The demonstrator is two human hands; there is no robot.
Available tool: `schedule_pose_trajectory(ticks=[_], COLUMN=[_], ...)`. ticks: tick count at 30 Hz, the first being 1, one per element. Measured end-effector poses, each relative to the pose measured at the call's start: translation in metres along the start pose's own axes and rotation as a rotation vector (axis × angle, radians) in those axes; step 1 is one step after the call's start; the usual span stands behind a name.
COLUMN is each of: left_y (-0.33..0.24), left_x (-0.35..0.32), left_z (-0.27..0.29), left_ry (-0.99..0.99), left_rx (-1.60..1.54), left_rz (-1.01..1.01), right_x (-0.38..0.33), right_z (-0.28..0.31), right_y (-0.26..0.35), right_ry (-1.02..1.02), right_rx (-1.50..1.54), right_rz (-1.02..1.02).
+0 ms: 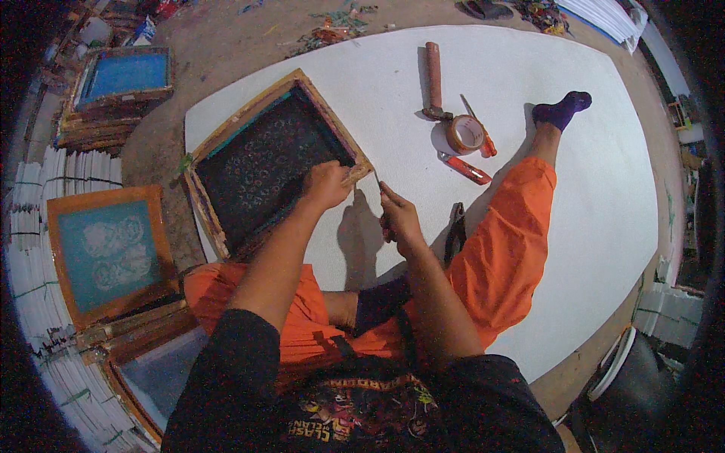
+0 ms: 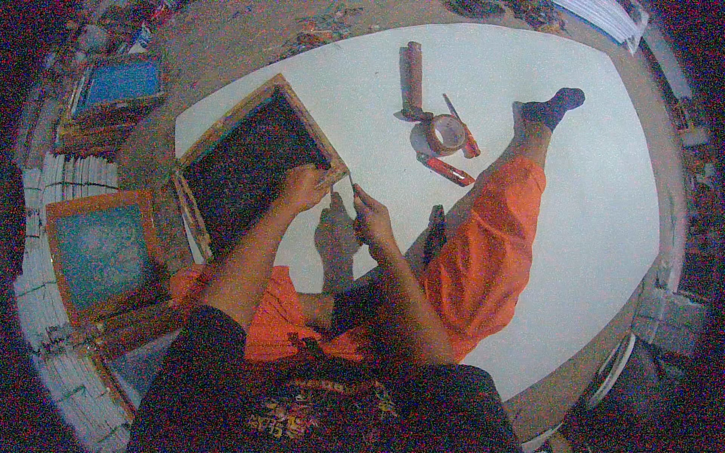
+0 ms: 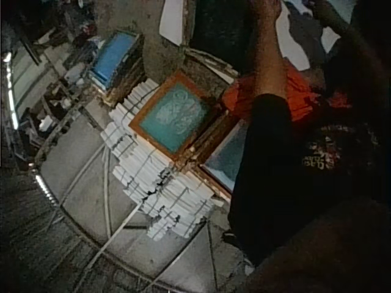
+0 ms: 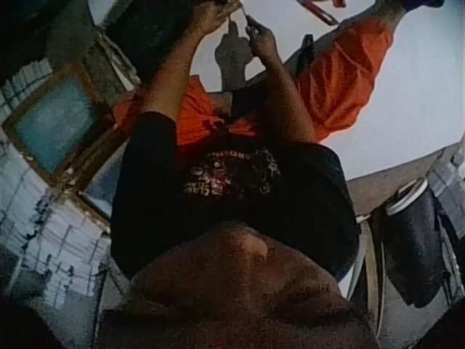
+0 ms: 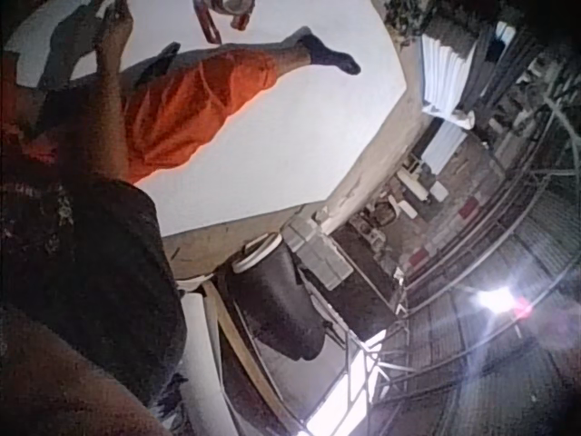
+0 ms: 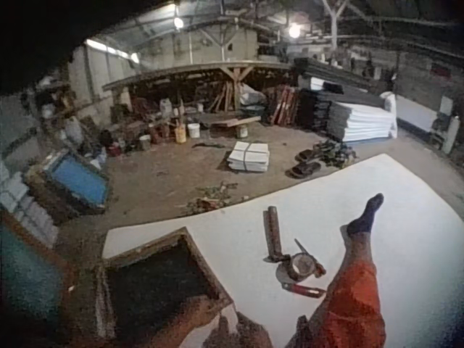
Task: The person sits on the floor and uses a small metal tool to scrape or clean the inner edge of a wooden frame. They then switch to using pliers to pull out small debris or staples from the frame's corners.
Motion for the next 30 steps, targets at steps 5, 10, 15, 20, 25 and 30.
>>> schedule_pose_trajectory(ticks=[5, 10, 15, 20, 25, 30], left_y=[0.014, 0.014, 0.009, 0.013, 0.011, 0.019], left_x=[-0.005, -0.003, -0.005, -0.009, -0.005, -0.007], left_z=[-0.004, -0.002, 0.000, 0.000, -0.004, -0.008], left_ry=[-0.066, 0.026, 0.016, -0.056, -0.036, -0.051], left_rx=[-0.005, -0.029, -0.102, -0.078, -0.042, -0.057], left_rz=[0.056, 0.105, 0.102, 0.087, 0.075, 0.081], right_x=[-0.025, -0.014, -0.006, -0.014, -0.013, -0.010], right_z=[-0.013, -0.015, -0.015, -0.034, -0.054, -0.057], right_y=[0.028, 0.022, 0.017, 0.046, 0.049, 0.042], right_ry=[-0.236, -0.295, -0.300, -0.236, -0.269, -0.233], right_rx=[-0.842, -0.878, -0.916, -1.105, -1.069, -0.936], right_rz=[0.258, 0.378, 0.318, 0.174, 0.149, 0.137])
Point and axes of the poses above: each hand's wrist, its own x-axis towards the middle knuckle, its own z-axis out of the back of the hand, y = z × x, the point moved 6 cm from there along x, towards the middle knuckle, and after that the axes turned 4 degrees about -x, right-handed, at the moved point
